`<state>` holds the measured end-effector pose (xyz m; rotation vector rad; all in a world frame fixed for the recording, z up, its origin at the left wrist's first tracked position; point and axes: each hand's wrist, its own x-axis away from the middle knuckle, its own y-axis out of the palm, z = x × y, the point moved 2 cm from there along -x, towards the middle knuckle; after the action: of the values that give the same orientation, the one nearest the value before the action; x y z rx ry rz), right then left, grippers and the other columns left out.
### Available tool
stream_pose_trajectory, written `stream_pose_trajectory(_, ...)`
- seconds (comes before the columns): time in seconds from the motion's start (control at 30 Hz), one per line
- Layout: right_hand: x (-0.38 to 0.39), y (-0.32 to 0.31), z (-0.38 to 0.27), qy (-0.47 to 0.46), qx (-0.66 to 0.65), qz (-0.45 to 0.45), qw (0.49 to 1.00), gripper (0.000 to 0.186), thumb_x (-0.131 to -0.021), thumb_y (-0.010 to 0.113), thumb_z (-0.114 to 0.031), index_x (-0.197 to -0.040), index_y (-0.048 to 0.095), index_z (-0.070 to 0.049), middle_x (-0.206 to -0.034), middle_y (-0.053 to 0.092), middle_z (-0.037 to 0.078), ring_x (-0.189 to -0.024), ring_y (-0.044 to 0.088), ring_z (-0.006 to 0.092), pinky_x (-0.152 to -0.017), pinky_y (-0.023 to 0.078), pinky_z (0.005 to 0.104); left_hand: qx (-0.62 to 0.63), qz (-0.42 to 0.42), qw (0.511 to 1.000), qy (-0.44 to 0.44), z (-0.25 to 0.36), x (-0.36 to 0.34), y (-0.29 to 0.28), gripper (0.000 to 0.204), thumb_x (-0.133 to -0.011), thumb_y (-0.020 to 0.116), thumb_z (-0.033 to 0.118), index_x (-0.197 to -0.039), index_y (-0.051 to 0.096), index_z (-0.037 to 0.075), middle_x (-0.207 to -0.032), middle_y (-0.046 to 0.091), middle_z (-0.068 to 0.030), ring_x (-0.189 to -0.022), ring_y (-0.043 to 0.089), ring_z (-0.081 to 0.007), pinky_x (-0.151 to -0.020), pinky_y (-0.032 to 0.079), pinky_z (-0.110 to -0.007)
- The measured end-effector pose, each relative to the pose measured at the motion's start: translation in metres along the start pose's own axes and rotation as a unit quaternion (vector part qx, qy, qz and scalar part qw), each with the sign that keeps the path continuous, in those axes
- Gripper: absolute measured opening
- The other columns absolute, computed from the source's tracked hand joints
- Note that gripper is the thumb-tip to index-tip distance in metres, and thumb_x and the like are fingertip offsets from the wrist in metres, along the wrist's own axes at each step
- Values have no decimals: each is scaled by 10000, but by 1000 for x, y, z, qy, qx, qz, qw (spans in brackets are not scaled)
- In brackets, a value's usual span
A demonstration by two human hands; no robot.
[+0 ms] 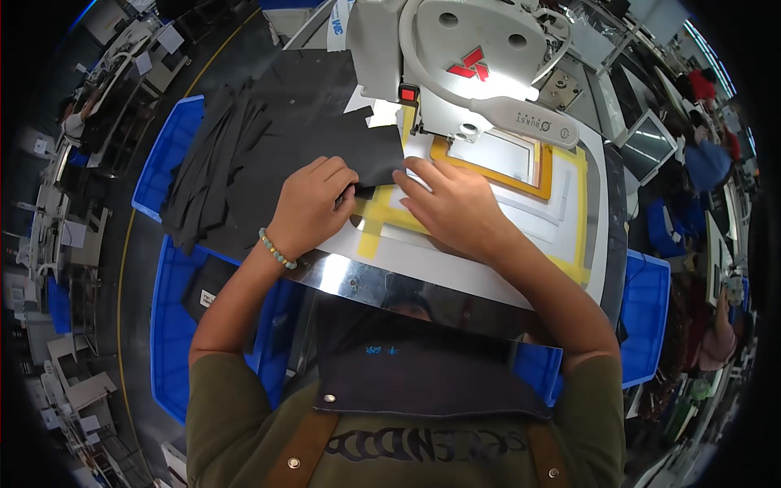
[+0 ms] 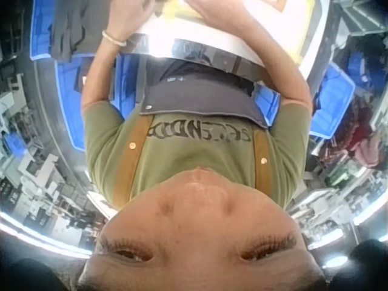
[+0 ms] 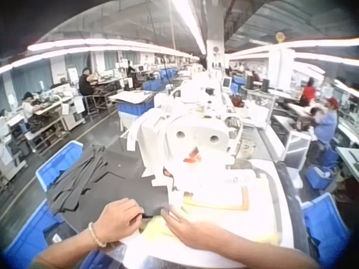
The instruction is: The person uses an industrial sewing machine to attach white rectangular labels to black fabric pieces. They repeatedly pick up a fabric piece, place it under the machine's presser foot, sew the label, and then move the finished piece into a blue bin.
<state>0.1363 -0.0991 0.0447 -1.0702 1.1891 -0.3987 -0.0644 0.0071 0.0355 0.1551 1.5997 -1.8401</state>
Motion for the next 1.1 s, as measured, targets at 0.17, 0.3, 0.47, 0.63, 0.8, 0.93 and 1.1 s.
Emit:
stream_pose_trajectory(0.17,-10,43,2,-52,63,-23,996,116,-751,697,-124,-841,638,-82,-797,579,33,-773,647,172,-604,519,311,-8,-20,1000,-15,5,13,-5,189,-776,753,52,-938,657,45,-929,660,-73,-847,646,-281,-721,530,-375)
stream_pose_trajectory(0.3,-18,44,-1,-34,66,-24,997,92,-734,695,-112,-779,619,-87,-754,584,33,-745,655,177,-574,520,315,-82,-8,996,-24,7,43,-21,157,-804,735,73,-934,656,36,-940,660,-75,-850,641,-276,-733,530,-384)
stream_pose_trajectory(0.47,-14,43,2,-48,53,-24,997,85,-722,702,-97,-761,630,-78,-759,588,38,-751,653,179,-586,540,310,-175,12,982,-66,-12,84,-47,132,-802,715,57,-925,676,26,-923,667,-68,-823,645,-276,-721,532,-388)
stream_pose_trajectory(0.63,-13,42,5,-50,41,-10,998,91,-708,707,-86,-763,635,-74,-764,587,33,-772,649,183,-600,556,307,-201,0,977,-71,-32,104,-63,86,-816,710,3,-898,702,28,-893,674,-54,-792,646,-248,-683,524,-365)
stream_pose_trajectory(0.8,10,21,18,-18,71,-3,997,79,-714,695,-101,-750,626,-90,-790,582,20,-809,642,178,-644,555,299,-205,-23,977,52,-41,81,-54,299,-729,697,15,-1027,717,34,-933,654,-54,-820,637,-226,-707,512,-352)
stream_pose_trajectory(0.93,49,-11,39,9,109,-7,994,66,-731,672,-106,-742,607,-105,-795,568,20,-813,622,172,-646,525,301,-171,-45,972,155,-33,36,-32,328,-741,703,32,-1069,707,31,-944,637,-54,-837,627,-213,-731,504,-340)
stream_pose_trajectory(1.1,103,-58,57,61,175,-14,983,70,-732,674,-56,-770,623,-83,-793,571,25,-794,609,172,-617,498,298,-135,-33,947,288,-27,-21,16,240,-784,702,37,-1021,689,7,-908,615,-54,-825,615,-202,-733,505,-328)
